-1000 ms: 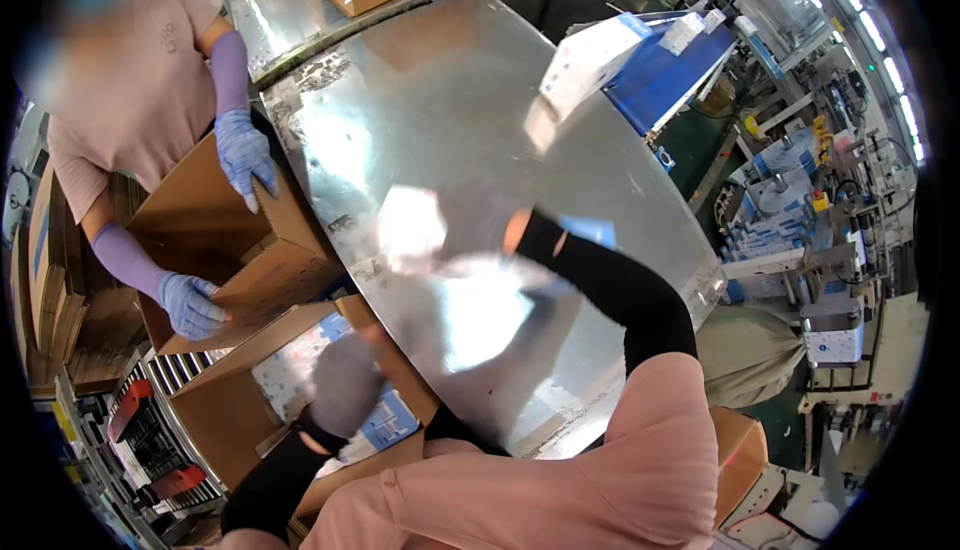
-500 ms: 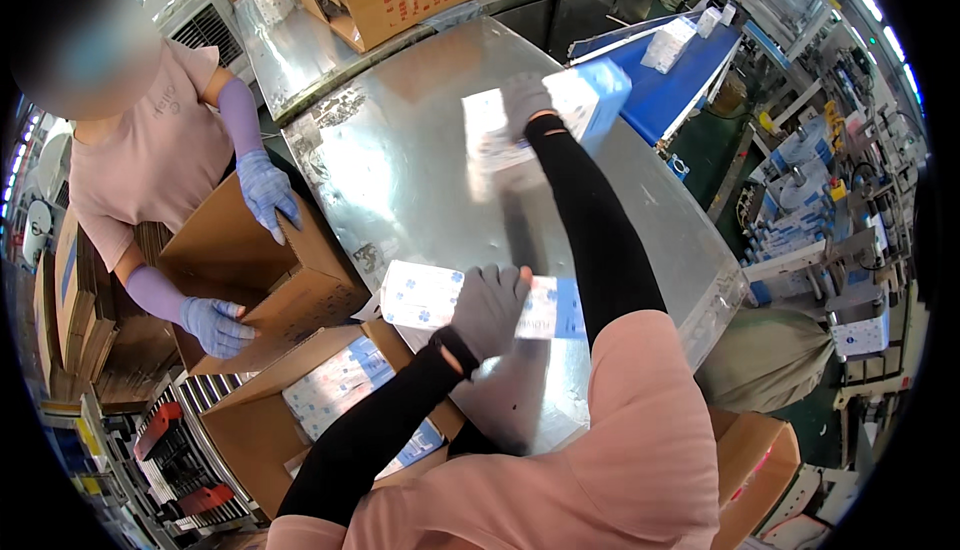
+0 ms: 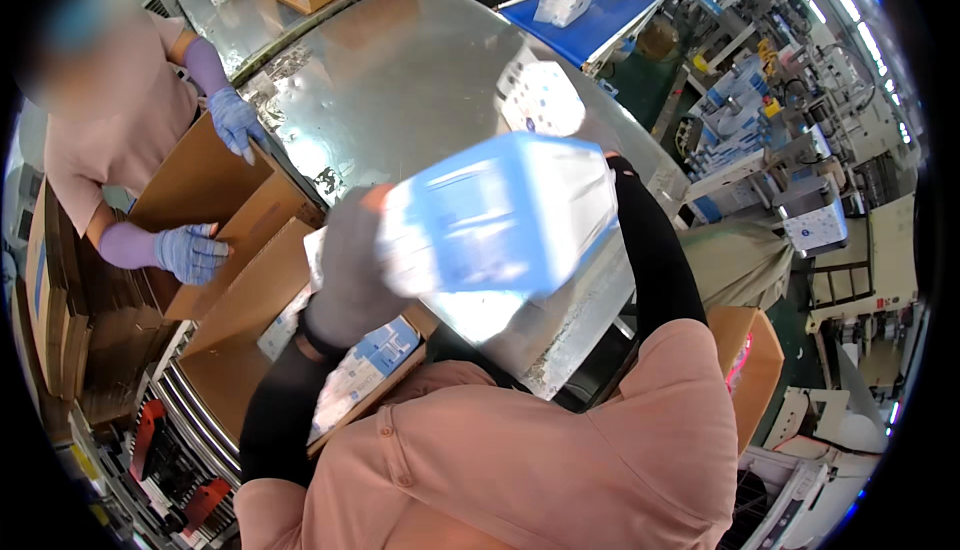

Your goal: The person assembles a cardboard box, places several blue-and-white packages and small plastic components inside, and sets the filled box onto a conveyor belt.

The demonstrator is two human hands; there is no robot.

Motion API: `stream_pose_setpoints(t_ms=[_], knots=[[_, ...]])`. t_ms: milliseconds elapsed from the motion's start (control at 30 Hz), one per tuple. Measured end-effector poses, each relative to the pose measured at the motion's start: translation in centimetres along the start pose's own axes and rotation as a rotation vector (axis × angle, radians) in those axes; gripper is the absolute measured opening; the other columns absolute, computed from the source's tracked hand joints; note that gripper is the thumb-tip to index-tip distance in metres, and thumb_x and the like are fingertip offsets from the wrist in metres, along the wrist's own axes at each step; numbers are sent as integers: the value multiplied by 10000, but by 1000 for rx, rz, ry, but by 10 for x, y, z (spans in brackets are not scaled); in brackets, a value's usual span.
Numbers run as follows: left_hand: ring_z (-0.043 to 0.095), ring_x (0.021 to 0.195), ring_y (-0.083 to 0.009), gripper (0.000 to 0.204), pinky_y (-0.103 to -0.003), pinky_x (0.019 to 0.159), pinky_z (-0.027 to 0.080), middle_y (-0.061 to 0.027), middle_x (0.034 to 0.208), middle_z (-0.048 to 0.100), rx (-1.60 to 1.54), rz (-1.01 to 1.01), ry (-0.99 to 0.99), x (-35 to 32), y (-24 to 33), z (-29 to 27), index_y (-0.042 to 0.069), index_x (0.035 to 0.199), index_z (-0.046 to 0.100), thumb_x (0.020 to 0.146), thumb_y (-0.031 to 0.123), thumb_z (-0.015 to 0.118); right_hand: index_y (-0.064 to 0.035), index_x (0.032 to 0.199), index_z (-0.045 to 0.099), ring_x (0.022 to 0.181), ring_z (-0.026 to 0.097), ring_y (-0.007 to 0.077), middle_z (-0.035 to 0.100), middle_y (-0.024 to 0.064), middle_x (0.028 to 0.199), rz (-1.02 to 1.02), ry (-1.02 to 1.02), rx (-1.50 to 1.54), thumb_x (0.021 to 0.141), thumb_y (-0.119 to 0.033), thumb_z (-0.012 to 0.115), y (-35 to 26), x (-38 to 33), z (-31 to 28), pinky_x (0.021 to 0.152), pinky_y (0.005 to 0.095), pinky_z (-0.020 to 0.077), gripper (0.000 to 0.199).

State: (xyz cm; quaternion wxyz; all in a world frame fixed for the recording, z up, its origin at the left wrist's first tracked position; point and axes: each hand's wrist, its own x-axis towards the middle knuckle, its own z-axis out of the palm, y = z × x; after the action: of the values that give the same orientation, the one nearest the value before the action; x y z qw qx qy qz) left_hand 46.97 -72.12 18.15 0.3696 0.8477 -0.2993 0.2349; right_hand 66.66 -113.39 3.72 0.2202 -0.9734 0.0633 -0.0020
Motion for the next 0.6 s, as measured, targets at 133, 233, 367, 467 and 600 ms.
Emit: stream_pose_setpoints(t_ms=[133, 233, 367, 467, 600], knots=[[609, 805, -330, 726, -373, 690, 485, -158, 961, 573, -63, -117, 45, -82, 11, -75, -2, 1248, 484, 651, 179, 856, 64, 1369, 412, 1109, 617, 371, 596, 255, 1241, 159, -357, 1308, 764, -197, 713, 34, -52, 2, 914, 422, 512, 724], [556, 953, -346, 812, -429, 833, 448, -160, 1037, 538, 412, -288, -36, -154, 11, -121, -22, 1252, 465, 612, 267, 873, 62, 1389, 386, 1103, 610, 320, 567, 232, 1284, 217, -342, 1749, 890, -271, 588, -77, -125, 6, 926, 398, 508, 633], [517, 1037, -358, 776, -431, 899, 414, -188, 1102, 524, 523, -728, -478, -238, -34, -118, -25, 1220, 464, 642, 343, 828, 48, 1412, 367, 1136, 581, 299, 556, 208, 1307, 76, -435, 1896, 886, -289, 591, -179, -170, 25, 972, 381, 475, 664], [526, 1072, -354, 698, -431, 916, 420, -204, 1142, 542, 558, -750, -685, -320, -64, -77, -45, 1190, 501, 700, 381, 757, 47, 1365, 425, 1102, 602, 281, 577, 193, 1275, -137, -698, 1987, 888, -291, 585, -300, -231, 19, 952, 370, 489, 606], [509, 1141, -400, 756, -468, 940, 419, -251, 1225, 531, 487, -764, -623, -388, -90, -81, -92, 1233, 502, 734, 445, 686, 7, 1284, 496, 956, 635, 285, 606, 157, 1110, -999, -605, 1139, 791, -249, 695, -417, -302, 45, 841, 363, 518, 590]])
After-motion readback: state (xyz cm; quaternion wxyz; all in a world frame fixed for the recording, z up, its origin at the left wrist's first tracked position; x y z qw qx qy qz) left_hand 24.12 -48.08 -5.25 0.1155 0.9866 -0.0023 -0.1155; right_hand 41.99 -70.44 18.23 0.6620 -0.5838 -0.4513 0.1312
